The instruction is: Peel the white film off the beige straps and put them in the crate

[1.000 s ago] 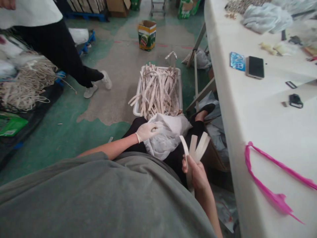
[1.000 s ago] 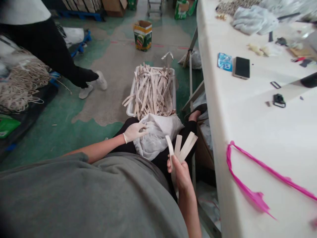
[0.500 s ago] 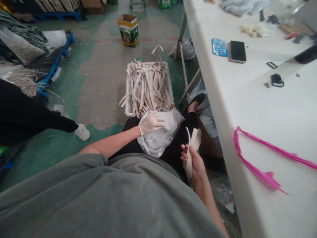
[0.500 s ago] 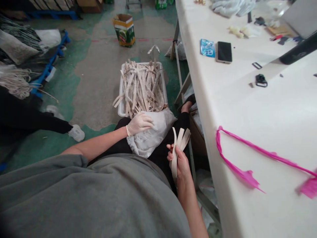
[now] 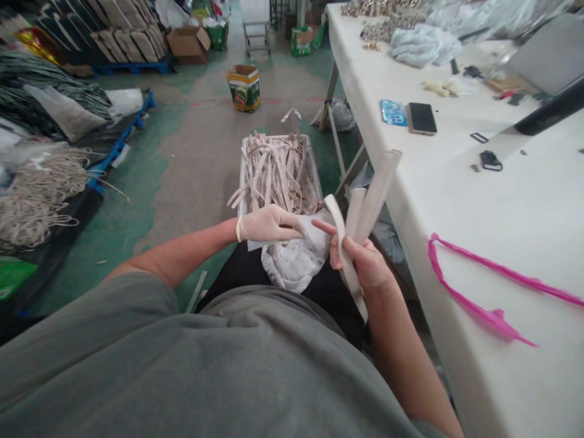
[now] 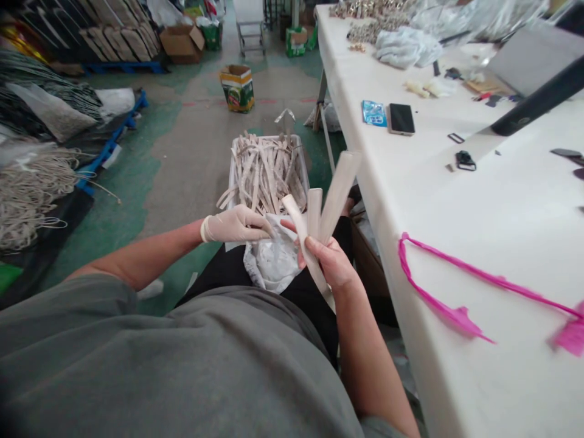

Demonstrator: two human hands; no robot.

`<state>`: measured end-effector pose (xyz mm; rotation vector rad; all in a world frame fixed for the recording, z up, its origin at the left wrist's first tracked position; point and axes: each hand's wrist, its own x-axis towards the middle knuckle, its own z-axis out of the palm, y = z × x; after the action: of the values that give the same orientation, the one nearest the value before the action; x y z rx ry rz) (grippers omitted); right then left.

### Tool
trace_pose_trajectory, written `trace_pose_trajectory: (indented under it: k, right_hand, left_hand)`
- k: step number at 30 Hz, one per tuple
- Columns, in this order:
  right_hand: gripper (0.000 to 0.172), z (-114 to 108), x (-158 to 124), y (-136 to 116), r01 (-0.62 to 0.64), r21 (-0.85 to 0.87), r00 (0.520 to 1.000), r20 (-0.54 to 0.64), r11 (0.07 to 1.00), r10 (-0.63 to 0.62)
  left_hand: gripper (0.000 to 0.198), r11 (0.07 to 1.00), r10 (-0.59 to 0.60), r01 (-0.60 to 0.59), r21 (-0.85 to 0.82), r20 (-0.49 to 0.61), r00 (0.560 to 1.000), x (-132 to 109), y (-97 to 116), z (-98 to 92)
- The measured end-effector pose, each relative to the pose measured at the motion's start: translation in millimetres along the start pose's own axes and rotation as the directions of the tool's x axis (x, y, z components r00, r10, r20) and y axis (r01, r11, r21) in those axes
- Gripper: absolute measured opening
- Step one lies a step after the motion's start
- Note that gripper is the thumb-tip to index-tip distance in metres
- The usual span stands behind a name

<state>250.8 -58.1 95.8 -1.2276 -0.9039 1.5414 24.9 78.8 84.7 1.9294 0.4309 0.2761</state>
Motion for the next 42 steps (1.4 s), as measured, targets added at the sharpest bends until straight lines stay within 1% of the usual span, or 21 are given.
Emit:
trace_pose_trajectory:
  k: [2, 4, 7, 9, 10, 12, 16, 18, 19, 21, 23, 25, 27, 30, 32, 33, 34, 35, 38, 40, 42]
  right_hand:
    - [0.046, 4.6, 6.5, -1.5, -0.012, -0.114, 0.996, 0.089, 0.993, 0.022]
    - [0.046, 7.5, 11.2, -0.6, 0.004, -0.197, 0.990, 0.138, 0.980, 0.024]
    - [0.049, 10.7, 12.9, -1.7, 0.002, -0.266, 0.978, 0.200, 0.964, 0.053]
    - [0.052, 12.6, 10.8, -5.1, -0.020, -0.291, 0.958, 0.269, 0.957, 0.102]
    - [0.052, 13.3, 9.4, -7.1, -0.027, -0.295, 0.947, 0.299, 0.955, 0.119]
    - [0.049, 13.8, 6.2, -10.3, -0.021, -0.284, 0.938, 0.327, 0.959, 0.117]
    - [0.048, 11.1, 0.5, -12.4, 0.010, -0.275, 0.949, 0.305, 0.961, 0.078]
    - [0.049, 8.7, -1.7, -13.3, 0.013, -0.296, 0.958, 0.276, 0.955, 0.073]
    - [0.049, 7.2, -2.3, -14.3, 0.012, -0.295, 0.965, 0.253, 0.955, 0.066]
    - [0.048, 3.8, -1.9, -17.2, 0.023, -0.253, 0.982, 0.186, 0.967, 0.025]
    - [0.046, 0.5, 2.2, -20.0, 0.044, -0.169, 0.994, 0.102, 0.985, -0.027]
    - [0.045, -1.2, 10.4, -20.1, 0.044, -0.103, 0.998, 0.056, 0.994, -0.038]
    - [0.049, 0.0, 21.2, -16.4, -0.006, -0.116, 0.997, 0.079, 0.993, 0.015]
    - [0.058, 5.4, 36.1, -8.3, -0.099, -0.223, 0.976, 0.168, 0.970, 0.138]
    - [0.057, 9.2, 41.4, -5.6, -0.109, -0.285, 0.957, 0.228, 0.952, 0.178]
    - [0.056, 10.6, 42.4, -5.5, -0.095, -0.312, 0.947, 0.265, 0.945, 0.182]
    - [0.055, 11.7, 42.2, -6.1, -0.071, -0.333, 0.937, 0.301, 0.940, 0.178]
    - [0.054, 12.3, 41.3, -7.1, -0.048, -0.353, 0.927, 0.333, 0.934, 0.174]
    - [0.050, 12.3, 36.5, -9.8, -0.003, -0.389, 0.907, 0.386, 0.921, 0.166]
    - [0.048, 12.0, 33.7, -10.7, 0.007, -0.393, 0.906, 0.392, 0.919, 0.161]
    - [0.047, 12.3, 32.1, -11.5, 0.013, -0.393, 0.907, 0.391, 0.920, 0.155]
  left_hand:
    - [0.032, 0.996, -0.042, 0.048, -0.080, 0.072, 0.997, 2.7, 10.9, -7.2]
    - [0.033, 0.984, -0.077, 0.099, -0.146, 0.149, 0.986, 4.7, 20.1, -15.5]
    - [0.032, 0.962, -0.114, 0.178, -0.205, 0.290, 0.950, 8.0, 29.0, -29.9]
    - [0.028, 0.960, -0.101, 0.178, -0.214, 0.329, 0.939, 11.9, 30.5, -40.1]
    - [0.026, 0.962, -0.093, 0.168, -0.216, 0.321, 0.943, 14.8, 29.4, -45.0]
    - [0.023, 0.964, -0.092, 0.149, -0.222, 0.249, 0.964, 21.8, 23.2, -53.9]
    - [0.024, 0.968, -0.104, 0.114, -0.223, 0.057, 0.993, 35.9, -2.5, -62.9]
    - [0.025, 0.970, -0.110, 0.114, -0.217, 0.030, 0.993, 38.3, -16.4, -61.8]
    - [0.025, 0.967, -0.123, 0.131, -0.217, 0.050, 0.991, 37.9, -21.9, -60.1]
    - [0.027, 0.963, -0.152, 0.178, -0.205, 0.137, 0.979, 34.5, -27.7, -55.7]
    - [0.026, 0.969, -0.148, 0.188, -0.158, 0.235, 0.961, 29.8, -25.4, -51.4]
    - [0.027, 0.983, -0.114, 0.154, -0.103, 0.317, 0.942, 26.0, -16.6, -48.3]
    - [0.029, 0.989, -0.096, 0.132, -0.068, 0.387, 0.917, 24.5, -5.5, -46.8]
    - [0.030, 0.983, -0.133, 0.175, -0.049, 0.462, 0.877, 26.6, 6.0, -47.7]
    - [0.031, 0.976, -0.161, 0.212, -0.043, 0.509, 0.845, 29.9, 7.6, -50.6]
    - [0.030, 0.975, -0.160, 0.215, -0.047, 0.520, 0.839, 31.8, 6.7, -52.8]
    - [0.029, 0.977, -0.151, 0.207, -0.055, 0.514, 0.845, 33.9, 5.0, -55.4]
    - [0.027, 0.980, -0.135, 0.188, -0.060, 0.487, 0.863, 36.1, 2.6, -58.3]
    - [0.022, 0.993, -0.100, 0.114, -0.018, 0.358, 0.928, 43.7, -7.0, -67.1]
    - [0.024, 0.995, -0.099, 0.091, 0.043, 0.228, 0.969, 49.7, -14.5, -70.8]
    - [0.027, 0.992, -0.097, 0.090, 0.092, 0.073, 0.993, 55.3, -22.1, -71.3]
